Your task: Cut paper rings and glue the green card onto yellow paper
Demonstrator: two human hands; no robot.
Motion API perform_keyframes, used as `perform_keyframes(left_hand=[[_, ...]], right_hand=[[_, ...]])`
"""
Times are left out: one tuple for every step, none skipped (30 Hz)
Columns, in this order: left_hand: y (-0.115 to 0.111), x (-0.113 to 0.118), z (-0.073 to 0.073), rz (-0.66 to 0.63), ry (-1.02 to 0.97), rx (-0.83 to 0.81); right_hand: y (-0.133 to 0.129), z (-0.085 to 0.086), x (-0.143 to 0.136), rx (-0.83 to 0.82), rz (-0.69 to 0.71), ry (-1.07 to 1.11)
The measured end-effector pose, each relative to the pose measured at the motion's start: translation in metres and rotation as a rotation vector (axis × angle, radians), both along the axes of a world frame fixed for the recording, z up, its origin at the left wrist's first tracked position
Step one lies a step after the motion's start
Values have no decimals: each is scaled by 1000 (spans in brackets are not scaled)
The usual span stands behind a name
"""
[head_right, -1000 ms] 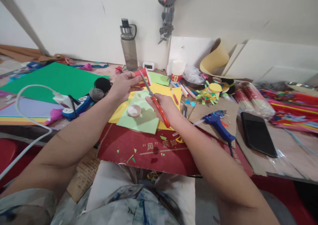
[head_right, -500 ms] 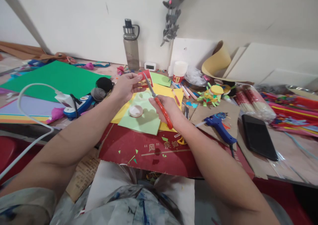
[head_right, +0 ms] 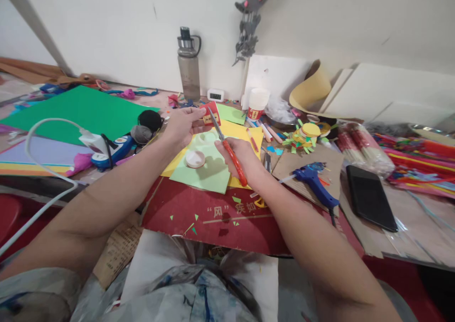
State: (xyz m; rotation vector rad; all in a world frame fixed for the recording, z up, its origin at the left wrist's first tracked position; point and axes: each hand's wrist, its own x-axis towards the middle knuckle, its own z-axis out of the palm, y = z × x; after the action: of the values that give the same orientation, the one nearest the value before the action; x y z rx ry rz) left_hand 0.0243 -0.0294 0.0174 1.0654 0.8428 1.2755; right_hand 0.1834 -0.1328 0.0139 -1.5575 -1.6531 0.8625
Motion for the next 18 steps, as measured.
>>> perform_keyframes(left_hand=[[-1,0,0,-2,-14,-9],[-1,0,0,-3,-26,-16],[-2,0,0,-5,-36,-21],[-2,0,0,-9,-42,-27],[-2,0,0,-14,-47,-31],[-3,0,0,-19,-50,-35],[-3,0,1,-23,-53,-36],[-3,0,1,-26,-55,-36],[-3,0,1,-27,-57,-36],[-3,-1,1,-25,-57,-35],[-3,-1,1,-24,-57,-33],[-2,-1,1,-22,-56,-32],[-2,-1,1,-21,-54,-28],[-2,-1,1,-22,-51,-24],[-2,-1,1,-26,-48,-17],[-2,-1,0,-32,-43,-9],[-2,-1,0,-40,-38,1],[-2,-1,-1,-47,-34,12]], right_hand=[[0,0,0,0,-3,-1],[0,1,-1,-3,-6,0],[-1,1,-1,-11,-8,4],[-1,2,-2,-22,-10,9],[-1,2,-2,-33,-10,15],[-1,3,-2,-39,-12,21],[-2,3,-2,-39,-14,26],[-1,2,-2,-35,-14,32],[-1,1,-2,-28,-13,35],[-1,0,-1,-22,-11,35],[0,-1,-1,-17,-11,34],[1,-2,-1,-13,-11,31],[1,-2,0,-8,-9,28],[1,-2,0,-1,-6,28],[1,-2,0,5,-3,31],[1,-1,0,6,1,40],[1,1,0,1,3,51],[0,2,-1,-9,4,63]])
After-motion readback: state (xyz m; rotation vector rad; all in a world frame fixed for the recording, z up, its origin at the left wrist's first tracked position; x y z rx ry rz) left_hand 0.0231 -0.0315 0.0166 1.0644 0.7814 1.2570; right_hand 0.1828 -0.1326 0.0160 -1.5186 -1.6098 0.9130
